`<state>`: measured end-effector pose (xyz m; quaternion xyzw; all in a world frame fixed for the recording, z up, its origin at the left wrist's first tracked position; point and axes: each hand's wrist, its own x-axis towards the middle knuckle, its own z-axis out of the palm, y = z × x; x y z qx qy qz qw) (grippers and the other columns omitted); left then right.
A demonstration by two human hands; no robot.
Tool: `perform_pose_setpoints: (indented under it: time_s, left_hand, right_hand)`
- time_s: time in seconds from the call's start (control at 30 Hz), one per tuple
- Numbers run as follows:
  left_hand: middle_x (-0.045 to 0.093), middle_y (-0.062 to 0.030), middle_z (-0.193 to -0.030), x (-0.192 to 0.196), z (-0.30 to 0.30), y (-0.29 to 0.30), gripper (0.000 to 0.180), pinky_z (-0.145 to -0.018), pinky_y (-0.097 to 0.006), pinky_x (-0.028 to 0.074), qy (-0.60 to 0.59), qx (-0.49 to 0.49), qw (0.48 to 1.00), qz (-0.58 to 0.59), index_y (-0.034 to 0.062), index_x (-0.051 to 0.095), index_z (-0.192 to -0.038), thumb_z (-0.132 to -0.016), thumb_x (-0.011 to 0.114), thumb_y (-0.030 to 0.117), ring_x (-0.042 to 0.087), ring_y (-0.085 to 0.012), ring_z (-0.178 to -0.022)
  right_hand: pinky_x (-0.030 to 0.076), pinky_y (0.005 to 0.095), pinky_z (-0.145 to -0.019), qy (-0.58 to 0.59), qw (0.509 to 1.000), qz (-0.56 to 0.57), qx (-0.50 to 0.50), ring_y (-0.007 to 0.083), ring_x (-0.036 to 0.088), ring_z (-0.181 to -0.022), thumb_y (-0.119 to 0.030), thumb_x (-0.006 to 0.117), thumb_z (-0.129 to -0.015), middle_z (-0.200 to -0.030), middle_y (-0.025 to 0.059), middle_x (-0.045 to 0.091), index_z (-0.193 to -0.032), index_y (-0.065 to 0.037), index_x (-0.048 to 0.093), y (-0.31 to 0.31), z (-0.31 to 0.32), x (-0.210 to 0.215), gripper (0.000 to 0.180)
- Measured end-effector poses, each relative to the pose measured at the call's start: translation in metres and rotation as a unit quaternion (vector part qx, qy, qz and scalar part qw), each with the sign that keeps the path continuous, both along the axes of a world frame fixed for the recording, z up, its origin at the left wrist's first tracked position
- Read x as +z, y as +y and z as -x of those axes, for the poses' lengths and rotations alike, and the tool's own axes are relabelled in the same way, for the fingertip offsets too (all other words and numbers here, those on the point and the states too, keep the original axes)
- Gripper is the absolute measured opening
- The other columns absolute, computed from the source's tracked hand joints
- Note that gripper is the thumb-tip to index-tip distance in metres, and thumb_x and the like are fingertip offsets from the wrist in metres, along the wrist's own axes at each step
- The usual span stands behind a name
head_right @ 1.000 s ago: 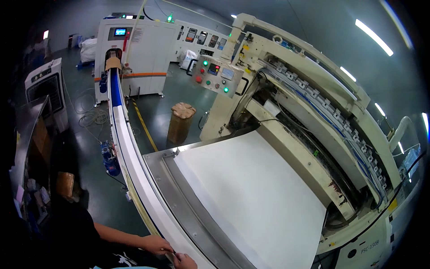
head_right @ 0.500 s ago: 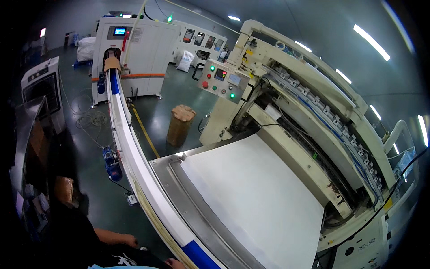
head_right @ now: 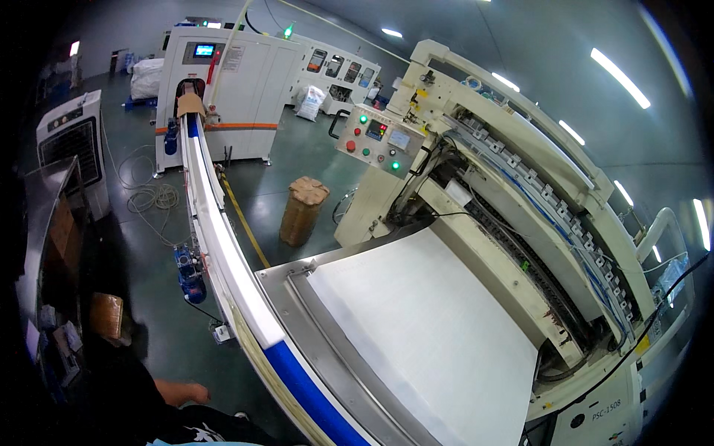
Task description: The person repeatedly feeds large white sheets of paper into a machine's conveyor belt. They align each sheet at the intake, push it through the rollers, and then retrieve the processed sheet from the output side to repeat the cycle.
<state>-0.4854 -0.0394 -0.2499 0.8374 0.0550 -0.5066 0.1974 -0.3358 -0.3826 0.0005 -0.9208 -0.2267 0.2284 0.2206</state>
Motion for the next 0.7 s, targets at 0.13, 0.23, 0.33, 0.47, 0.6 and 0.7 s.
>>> perform_pose_setpoints:
  time_s: [0.13, 0.23, 0.33, 0.47, 0.6, 0.7]
  left_hand:
    - [0.059, -0.0146, -0.118, 0.043, -0.015, -0.040, 0.044, -0.092, -0.045, 0.043, -0.035, -0.012, 0.997, 0.069, 0.0123, 0.060, -0.118, -0.081, 0.048, 0.035, 0.053, -0.0324, -0.113]
    - [0.058, -0.0137, -0.121, 0.049, -0.023, -0.044, 0.045, -0.094, -0.044, 0.042, -0.037, -0.046, 0.995, 0.076, 0.0129, 0.059, -0.119, -0.082, 0.049, 0.036, 0.053, -0.0314, -0.114]
    - [0.058, -0.0135, -0.120, 0.055, -0.032, -0.044, 0.045, -0.093, -0.043, 0.042, -0.027, -0.055, 0.996, 0.065, 0.0127, 0.060, -0.118, -0.082, 0.049, 0.037, 0.053, -0.0313, -0.113]
    - [0.059, -0.0138, -0.118, 0.047, -0.024, -0.029, 0.044, -0.091, -0.044, 0.044, -0.045, -0.014, 0.998, 0.033, 0.0114, 0.061, -0.116, -0.082, 0.049, 0.037, 0.054, -0.0324, -0.111]
    - [0.059, -0.0135, -0.119, 0.042, -0.026, -0.020, 0.045, -0.091, -0.044, 0.044, -0.031, -0.005, 0.999, -0.003, 0.0104, 0.062, -0.114, -0.082, 0.049, 0.039, 0.054, -0.0326, -0.112]
    - [0.059, -0.0135, -0.118, 0.040, -0.019, -0.015, 0.045, -0.091, -0.044, 0.045, -0.040, -0.019, 0.999, -0.010, 0.0103, 0.063, -0.113, -0.081, 0.050, 0.040, 0.055, -0.0326, -0.111]
  right_hand:
    - [0.046, 0.0435, -0.069, 0.005, 1.000, 0.008, -0.007, 0.0341, 0.059, -0.079, -0.030, 0.056, -0.081, -0.082, 0.0149, 0.060, -0.086, -0.011, 0.062, 0.001, -0.001, -0.003, 0.021]
    - [0.046, 0.0435, -0.070, 0.008, 1.000, 0.006, -0.001, 0.0341, 0.058, -0.080, -0.030, 0.056, -0.081, -0.083, 0.0149, 0.060, -0.087, -0.011, 0.062, 0.007, -0.001, -0.003, 0.021]
    - [0.046, 0.0434, -0.070, 0.010, 1.000, 0.010, -0.003, 0.0341, 0.058, -0.080, -0.031, 0.056, -0.081, -0.084, 0.0149, 0.060, -0.087, -0.011, 0.062, 0.007, 0.000, -0.006, 0.022]
    - [0.046, 0.0433, -0.071, 0.019, 1.000, 0.008, 0.001, 0.0342, 0.058, -0.081, -0.031, 0.056, -0.081, -0.085, 0.0150, 0.060, -0.088, -0.011, 0.062, 0.011, 0.001, -0.009, 0.022]
    - [0.046, 0.0433, -0.071, 0.020, 1.000, 0.013, -0.004, 0.0342, 0.058, -0.082, -0.031, 0.056, -0.080, -0.086, 0.0151, 0.060, -0.089, -0.011, 0.062, 0.009, 0.001, -0.010, 0.023]
    - [0.046, 0.0432, -0.072, 0.024, 1.000, 0.012, -0.001, 0.0342, 0.058, -0.083, -0.032, 0.056, -0.080, -0.086, 0.0151, 0.060, -0.090, -0.011, 0.062, 0.011, 0.000, -0.014, 0.023]
